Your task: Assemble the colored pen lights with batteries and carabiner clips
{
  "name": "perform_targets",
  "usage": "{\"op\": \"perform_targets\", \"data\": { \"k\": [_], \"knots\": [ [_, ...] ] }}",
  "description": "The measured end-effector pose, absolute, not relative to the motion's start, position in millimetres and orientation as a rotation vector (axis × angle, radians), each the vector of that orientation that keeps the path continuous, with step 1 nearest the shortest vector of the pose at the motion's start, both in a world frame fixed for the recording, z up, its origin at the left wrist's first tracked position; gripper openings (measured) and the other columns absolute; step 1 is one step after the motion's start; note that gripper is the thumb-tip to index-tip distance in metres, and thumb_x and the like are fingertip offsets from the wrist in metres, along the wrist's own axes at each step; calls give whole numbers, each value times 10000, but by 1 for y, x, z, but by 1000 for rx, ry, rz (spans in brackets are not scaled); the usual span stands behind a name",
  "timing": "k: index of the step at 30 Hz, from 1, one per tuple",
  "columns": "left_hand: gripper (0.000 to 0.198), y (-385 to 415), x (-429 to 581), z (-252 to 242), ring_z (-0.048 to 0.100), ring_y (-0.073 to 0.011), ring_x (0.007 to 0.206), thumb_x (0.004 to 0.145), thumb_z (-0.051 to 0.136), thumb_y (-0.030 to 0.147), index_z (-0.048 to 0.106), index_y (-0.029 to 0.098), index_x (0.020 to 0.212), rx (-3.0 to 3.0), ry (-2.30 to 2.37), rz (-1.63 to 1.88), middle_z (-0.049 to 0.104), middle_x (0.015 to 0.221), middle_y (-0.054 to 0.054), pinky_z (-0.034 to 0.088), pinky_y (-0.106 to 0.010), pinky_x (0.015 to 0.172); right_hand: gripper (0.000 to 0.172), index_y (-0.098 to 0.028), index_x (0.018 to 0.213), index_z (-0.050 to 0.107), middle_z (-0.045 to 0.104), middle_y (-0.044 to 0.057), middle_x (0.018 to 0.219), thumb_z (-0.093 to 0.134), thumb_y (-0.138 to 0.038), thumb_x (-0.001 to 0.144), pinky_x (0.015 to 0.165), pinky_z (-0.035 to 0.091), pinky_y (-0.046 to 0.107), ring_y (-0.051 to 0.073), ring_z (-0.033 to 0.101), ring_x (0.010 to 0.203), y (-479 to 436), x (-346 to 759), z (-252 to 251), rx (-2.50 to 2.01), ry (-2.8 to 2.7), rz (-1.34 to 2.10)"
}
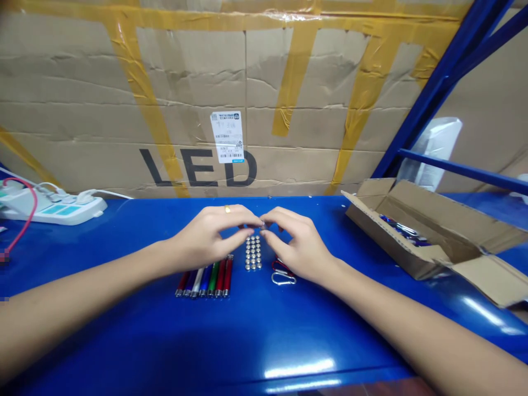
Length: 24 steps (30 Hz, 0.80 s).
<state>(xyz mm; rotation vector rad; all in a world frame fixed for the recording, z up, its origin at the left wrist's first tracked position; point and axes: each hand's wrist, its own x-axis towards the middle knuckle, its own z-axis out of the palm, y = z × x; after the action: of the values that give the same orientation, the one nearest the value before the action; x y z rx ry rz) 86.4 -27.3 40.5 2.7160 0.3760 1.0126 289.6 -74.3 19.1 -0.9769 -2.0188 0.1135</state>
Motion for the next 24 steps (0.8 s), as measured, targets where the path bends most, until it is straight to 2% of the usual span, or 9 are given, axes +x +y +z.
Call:
{"op": "perform_targets", "data": {
  "k": [7, 11, 16, 24],
  "knots": [
    [304, -32, 90, 35, 643, -176, 984, 887, 452, 74, 663, 186, 1075, 2824, 383, 1019, 706, 1020, -60, 529, -333, 877, 115, -207, 932, 654, 678, 55, 884, 551, -244, 896, 759, 495, 328, 189, 610, 805, -74, 293, 9, -959, -2010, 137],
    [415, -39, 88, 30, 627, -183, 1027, 874, 410, 36, 636, 223, 1167, 2843, 423, 1025, 696, 1054, -55, 527, -353, 892, 101, -211, 905, 652, 672, 53, 863, 557, -243, 895, 752, 499, 336, 194, 612, 803, -76, 293, 6, -967, -1950, 138],
    [552, -36, 84, 32, 605, -196, 1065, 836, 370, -10, 574, 245, 1281, 2831, 330, 934, 667, 1130, -81, 514, -399, 933, 98, -226, 918, 655, 672, 60, 872, 559, -221, 900, 744, 510, 346, 202, 616, 816, -78, 293, 6, -984, -1928, 152],
    [655, -26, 79, 32, 556, -192, 1115, 788, 368, -56, 520, 272, 1334, 2759, 376, 786, 637, 1187, -65, 480, -412, 967, 108, -221, 944, 649, 678, 52, 862, 554, -187, 904, 700, 518, 327, 189, 625, 786, -78, 293, 13, -1032, -1942, 203]
  ]
}}
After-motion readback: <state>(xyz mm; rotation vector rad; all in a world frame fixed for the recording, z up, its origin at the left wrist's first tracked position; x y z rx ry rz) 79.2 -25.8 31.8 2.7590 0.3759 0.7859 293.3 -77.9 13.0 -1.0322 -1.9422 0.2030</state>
